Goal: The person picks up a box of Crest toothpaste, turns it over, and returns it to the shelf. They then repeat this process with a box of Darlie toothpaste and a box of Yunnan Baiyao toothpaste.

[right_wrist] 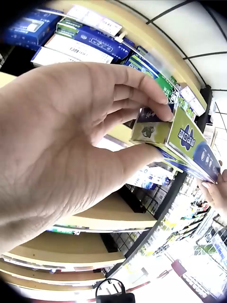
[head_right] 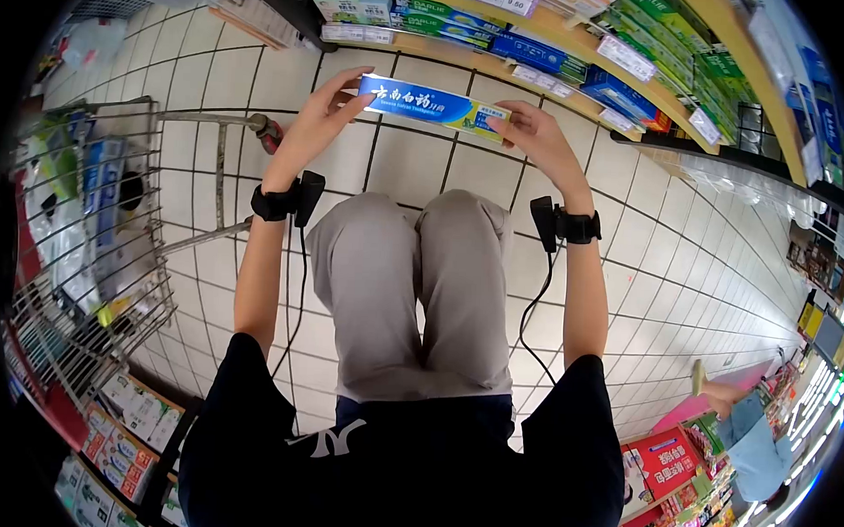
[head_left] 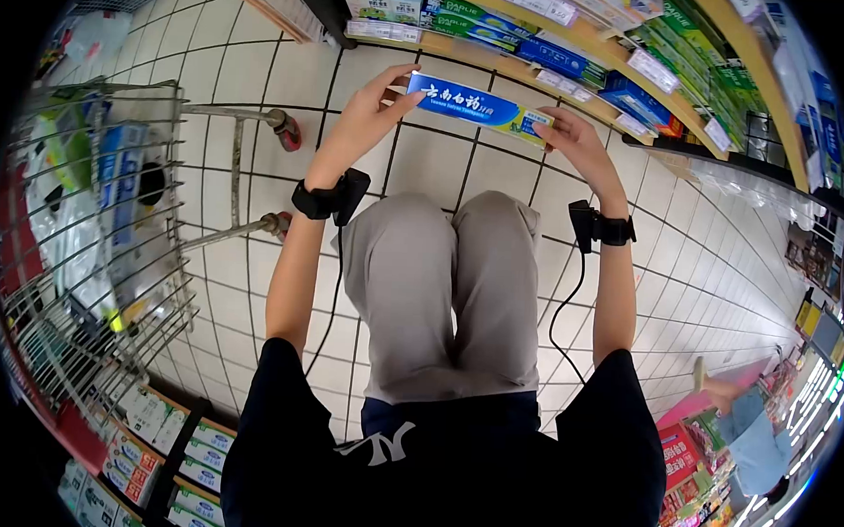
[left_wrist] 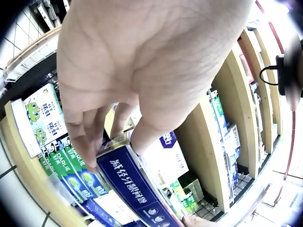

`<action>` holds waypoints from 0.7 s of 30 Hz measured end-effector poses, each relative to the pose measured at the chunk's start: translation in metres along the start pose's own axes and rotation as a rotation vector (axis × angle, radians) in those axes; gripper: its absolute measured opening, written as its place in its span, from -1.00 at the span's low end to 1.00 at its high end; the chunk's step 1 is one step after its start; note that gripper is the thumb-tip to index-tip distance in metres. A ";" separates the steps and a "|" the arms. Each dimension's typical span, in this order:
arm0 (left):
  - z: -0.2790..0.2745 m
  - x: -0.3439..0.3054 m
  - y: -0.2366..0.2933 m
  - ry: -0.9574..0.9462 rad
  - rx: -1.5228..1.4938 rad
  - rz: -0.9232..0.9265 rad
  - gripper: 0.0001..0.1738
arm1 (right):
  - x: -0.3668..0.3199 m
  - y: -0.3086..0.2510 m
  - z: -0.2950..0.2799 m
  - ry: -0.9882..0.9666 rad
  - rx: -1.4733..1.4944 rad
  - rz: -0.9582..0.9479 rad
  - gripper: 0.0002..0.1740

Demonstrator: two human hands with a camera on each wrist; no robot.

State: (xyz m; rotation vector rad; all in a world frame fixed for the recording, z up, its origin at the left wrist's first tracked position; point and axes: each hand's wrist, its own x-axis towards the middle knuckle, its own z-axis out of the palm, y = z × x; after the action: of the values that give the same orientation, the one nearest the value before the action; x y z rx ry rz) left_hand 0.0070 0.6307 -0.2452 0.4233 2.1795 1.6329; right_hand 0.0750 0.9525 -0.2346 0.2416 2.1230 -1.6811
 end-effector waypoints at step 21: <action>0.027 0.131 -0.109 -0.008 0.179 0.417 -0.36 | 0.116 0.089 -0.037 0.149 -0.106 -0.279 -0.46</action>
State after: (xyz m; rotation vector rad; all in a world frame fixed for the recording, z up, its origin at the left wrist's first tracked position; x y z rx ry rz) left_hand -0.0966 0.6830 -0.3731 0.9911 2.3548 1.6285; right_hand -0.0026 0.9966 -0.3566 0.0400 2.4431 -1.7398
